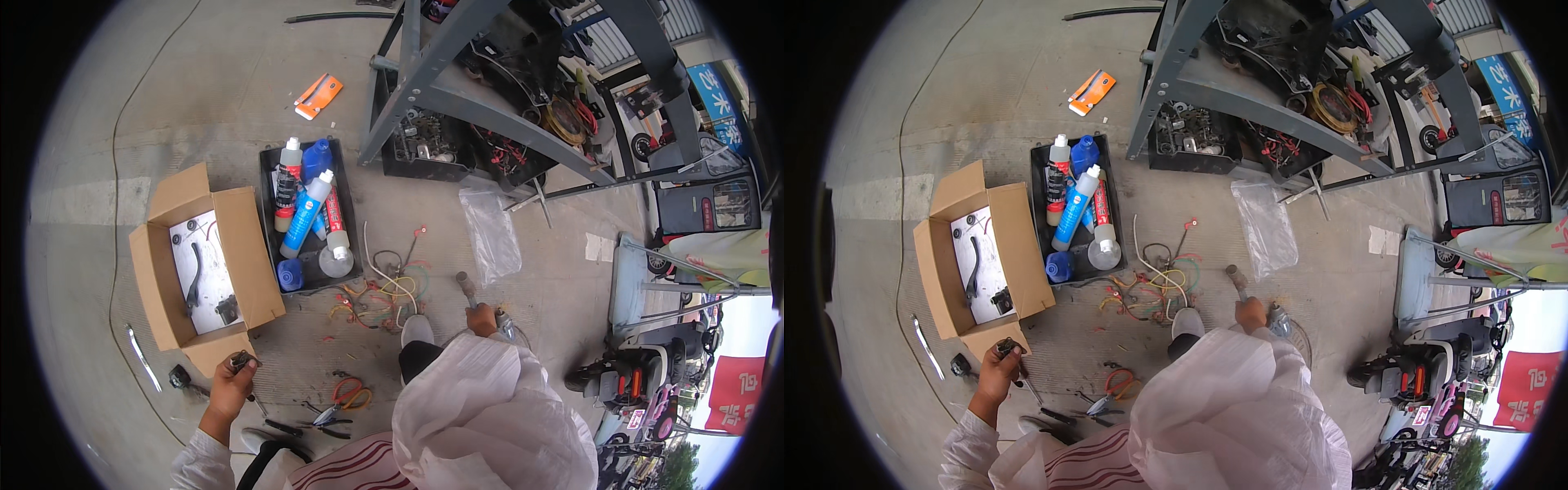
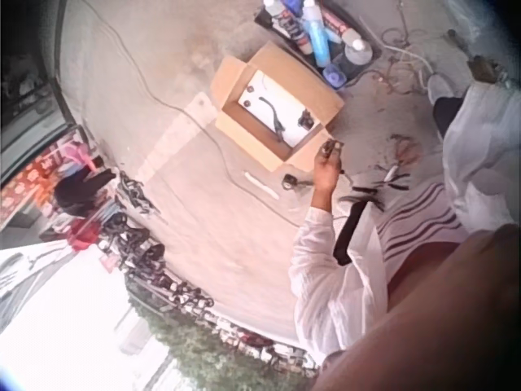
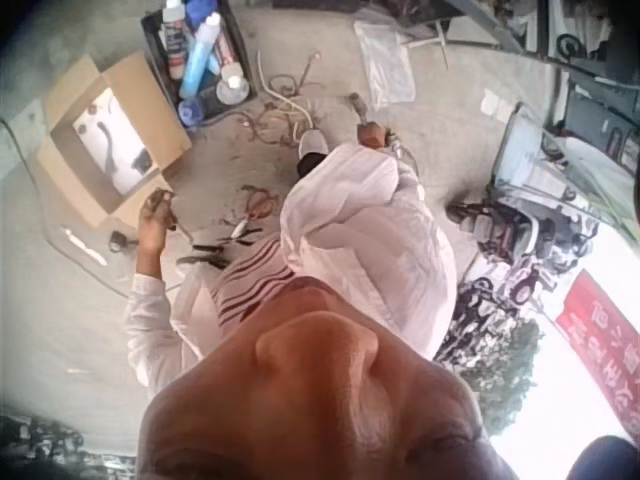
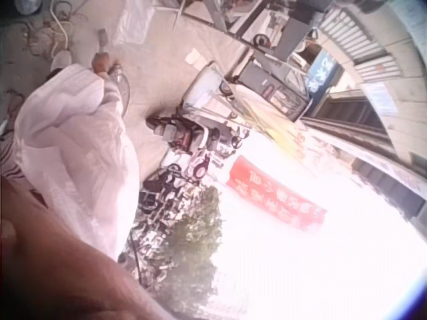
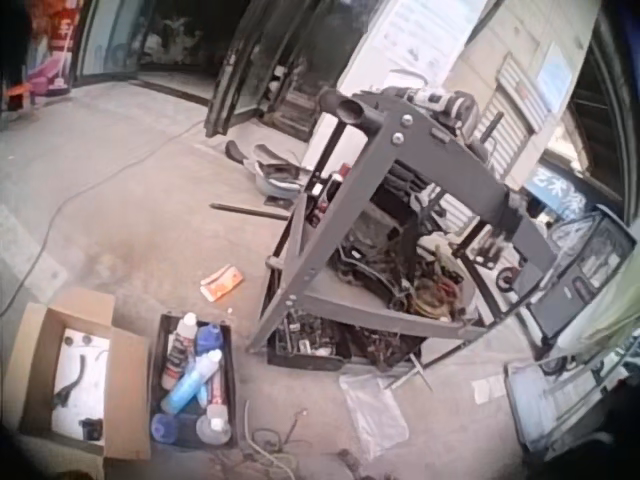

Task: The person sits on the floor and uses pliers, scissors, and a screwdriver to disassemble and manipulate a small mechanical part. They remove a spring and other components, placing them on the floor, and continue to adjust the part with various tools.

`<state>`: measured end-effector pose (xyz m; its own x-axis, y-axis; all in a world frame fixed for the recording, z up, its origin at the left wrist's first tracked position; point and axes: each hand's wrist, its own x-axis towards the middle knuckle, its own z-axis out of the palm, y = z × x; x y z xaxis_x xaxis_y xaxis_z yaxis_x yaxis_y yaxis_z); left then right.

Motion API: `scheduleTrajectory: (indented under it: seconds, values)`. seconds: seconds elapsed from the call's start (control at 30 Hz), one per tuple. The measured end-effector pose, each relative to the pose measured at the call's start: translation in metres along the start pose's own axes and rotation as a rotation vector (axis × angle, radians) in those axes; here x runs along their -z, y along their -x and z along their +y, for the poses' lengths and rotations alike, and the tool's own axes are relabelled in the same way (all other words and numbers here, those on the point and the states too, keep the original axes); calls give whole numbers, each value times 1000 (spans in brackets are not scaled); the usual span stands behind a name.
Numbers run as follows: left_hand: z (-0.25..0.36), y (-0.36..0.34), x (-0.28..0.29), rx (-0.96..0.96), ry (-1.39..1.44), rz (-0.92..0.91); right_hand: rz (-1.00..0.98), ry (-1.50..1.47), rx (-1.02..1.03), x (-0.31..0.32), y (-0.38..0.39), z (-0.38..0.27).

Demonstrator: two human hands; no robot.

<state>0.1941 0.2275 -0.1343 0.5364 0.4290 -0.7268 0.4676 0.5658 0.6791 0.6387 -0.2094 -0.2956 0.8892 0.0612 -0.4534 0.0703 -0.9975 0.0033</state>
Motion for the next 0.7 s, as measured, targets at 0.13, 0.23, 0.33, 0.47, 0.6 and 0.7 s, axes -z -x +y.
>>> scheduleTrajectory:
  seconds: [0.13, 0.23, 0.33, 0.47, 0.6, 0.7]
  values:
    - [6, -1, 12, -15, -67, 78, -46, -104, -44, -71, 11, 18]
    - [17, -19, -3, -71, -93, 25, -231, 76, 0, -73, 1, 59]
    - [30, -23, -11, -99, -140, -46, 82, -266, 73, 16, -15, 26]
    - [44, -21, -12, -190, -189, -34, 1170, -363, 597, 309, 31, -119]
    - [55, -27, -10, -291, -206, 42, 1891, -63, 923, 545, 53, -202]
    - [72, -21, -37, -339, -223, 79, 1391, 18, 808, 626, 21, -228]
